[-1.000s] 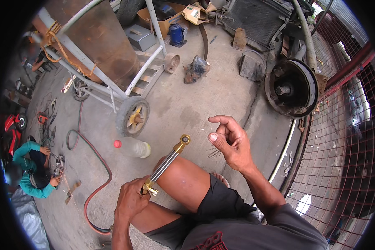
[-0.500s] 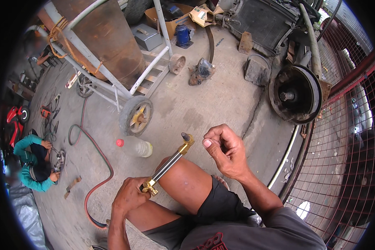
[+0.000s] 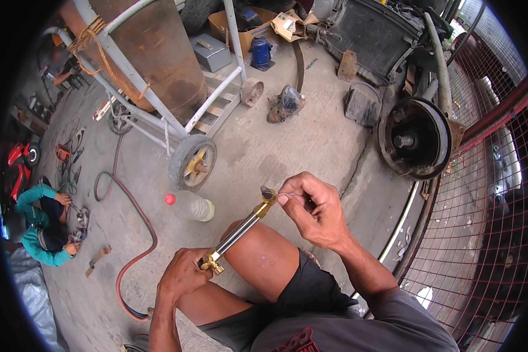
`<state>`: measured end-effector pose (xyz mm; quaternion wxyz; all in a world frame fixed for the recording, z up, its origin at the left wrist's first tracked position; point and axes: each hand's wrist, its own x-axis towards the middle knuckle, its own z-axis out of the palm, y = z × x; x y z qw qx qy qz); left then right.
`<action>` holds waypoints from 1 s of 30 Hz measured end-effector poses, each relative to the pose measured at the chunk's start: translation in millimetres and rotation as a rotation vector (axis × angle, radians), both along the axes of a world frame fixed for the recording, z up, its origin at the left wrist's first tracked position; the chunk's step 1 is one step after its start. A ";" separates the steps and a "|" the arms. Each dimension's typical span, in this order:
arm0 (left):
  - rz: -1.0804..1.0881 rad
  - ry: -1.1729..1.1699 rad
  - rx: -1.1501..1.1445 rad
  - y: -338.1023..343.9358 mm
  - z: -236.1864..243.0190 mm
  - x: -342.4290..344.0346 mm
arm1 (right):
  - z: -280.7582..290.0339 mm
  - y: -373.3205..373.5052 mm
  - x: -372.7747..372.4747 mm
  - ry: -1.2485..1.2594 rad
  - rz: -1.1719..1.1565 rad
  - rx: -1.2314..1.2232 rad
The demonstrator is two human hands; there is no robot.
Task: The person assembles a welding torch, lights it, and applies the flame to a metal wheel rim resting on the floor. They adjust the torch and continue heating the rim while seated.
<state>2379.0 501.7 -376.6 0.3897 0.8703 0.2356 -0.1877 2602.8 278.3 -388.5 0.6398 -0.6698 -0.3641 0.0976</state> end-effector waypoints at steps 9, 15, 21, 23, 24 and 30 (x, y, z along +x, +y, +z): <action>0.005 -0.065 0.035 -4.4 0.4 -2.2 | -5.0 -1.5 3.2 0.125 -0.139 0.052; -0.028 -0.077 0.089 -6.8 -0.2 -4.1 | -11.2 -8.6 0.2 0.113 -0.117 0.018; -0.025 -0.138 0.144 -9.4 -5.9 -9.4 | -6.0 -17.3 -4.1 0.108 -0.102 -0.029; -0.031 -0.151 0.166 -9.7 -7.6 -10.9 | -8.8 -19.6 -5.0 0.095 -0.100 -0.006; -0.032 -0.145 0.174 -9.8 -7.8 -11.2 | -9.6 -20.9 -5.7 0.104 -0.103 -0.007; -0.044 -0.159 0.243 -13.6 -10.1 -13.6 | -14.9 -28.6 -8.3 0.106 -0.115 0.020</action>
